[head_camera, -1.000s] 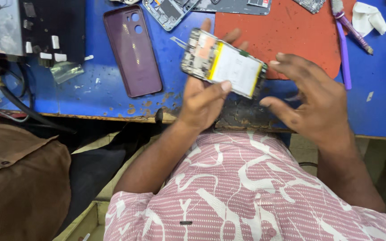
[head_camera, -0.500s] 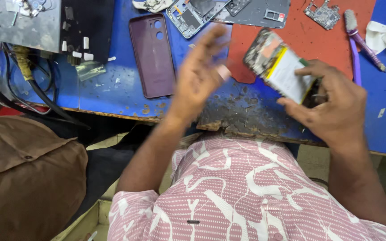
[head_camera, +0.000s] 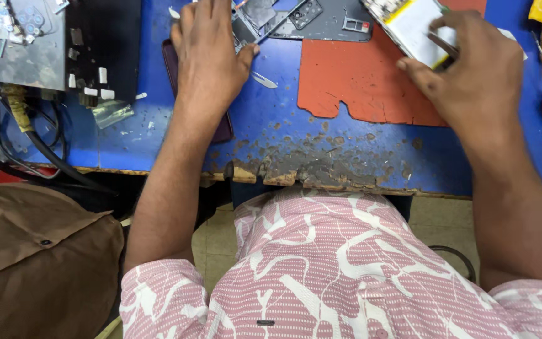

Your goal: The person uses tweezers to manipulate small components on a smartphone's internal frame and circuit board. They handle a purple phone case, a disassembled phone chassis, and various tiny parts on a cluttered workbench, occasionally using a soldering iron.

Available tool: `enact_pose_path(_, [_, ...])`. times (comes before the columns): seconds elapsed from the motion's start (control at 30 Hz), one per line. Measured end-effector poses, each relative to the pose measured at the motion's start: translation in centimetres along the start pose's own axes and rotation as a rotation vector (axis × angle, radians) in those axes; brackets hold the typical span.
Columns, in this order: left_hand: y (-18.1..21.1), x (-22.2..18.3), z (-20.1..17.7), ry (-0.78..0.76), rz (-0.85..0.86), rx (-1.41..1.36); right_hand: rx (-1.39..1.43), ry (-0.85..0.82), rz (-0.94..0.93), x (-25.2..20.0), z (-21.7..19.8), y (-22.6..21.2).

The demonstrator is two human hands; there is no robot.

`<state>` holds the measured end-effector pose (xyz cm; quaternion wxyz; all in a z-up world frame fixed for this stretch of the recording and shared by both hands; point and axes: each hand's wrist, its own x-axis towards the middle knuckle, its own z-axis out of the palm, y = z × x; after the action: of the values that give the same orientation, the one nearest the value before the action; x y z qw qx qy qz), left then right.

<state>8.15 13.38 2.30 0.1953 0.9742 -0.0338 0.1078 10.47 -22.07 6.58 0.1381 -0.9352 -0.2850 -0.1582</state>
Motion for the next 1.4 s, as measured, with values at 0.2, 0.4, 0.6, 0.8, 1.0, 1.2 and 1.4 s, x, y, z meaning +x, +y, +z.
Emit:
enact_pose_path(0.2, [-0.7, -0.7, 0.2, 0.218, 0.091, 0.07, 0.025, -0.022, -0.021, 1.7, 2.0, 0.3])
enact_pose_path(0.4, [-1.2, -1.2, 0.0, 0.212, 0.032, -0.073, -0.068, -0.029, -0.021, 1.6, 2.5, 0.2])
enact_pose_path(0.6, [-1.1, -1.2, -0.9, 0.26, 0.087, -0.072, -0.042, -0.195, 0.125, 2.0, 1.4, -0.3])
enact_pose_path(0.8, [-1.6, -1.5, -1.6, 0.341, 0.157, 0.027, 0.028, -0.06, -0.001, 0.1, 0.1, 0.1])
enact_pose_path(1.0, [-2.4, -2.2, -0.8, 0.303, 0.164, -0.195, 0.093, 0.028, -0.076, -2.6, -1.2, 0.2])
enact_pose_path(1.2, [-3.3, -2.6, -0.5, 0.294, 0.079, -0.344, 0.262, -0.011, 0.05, -4.3, -1.7, -1.4])
enact_pose_path(1.4, [-2.5, -2.8, -2.4, 0.205, 0.151, -0.321, 0.316, 0.003, 0.086, -4.9, -1.4, -2.3])
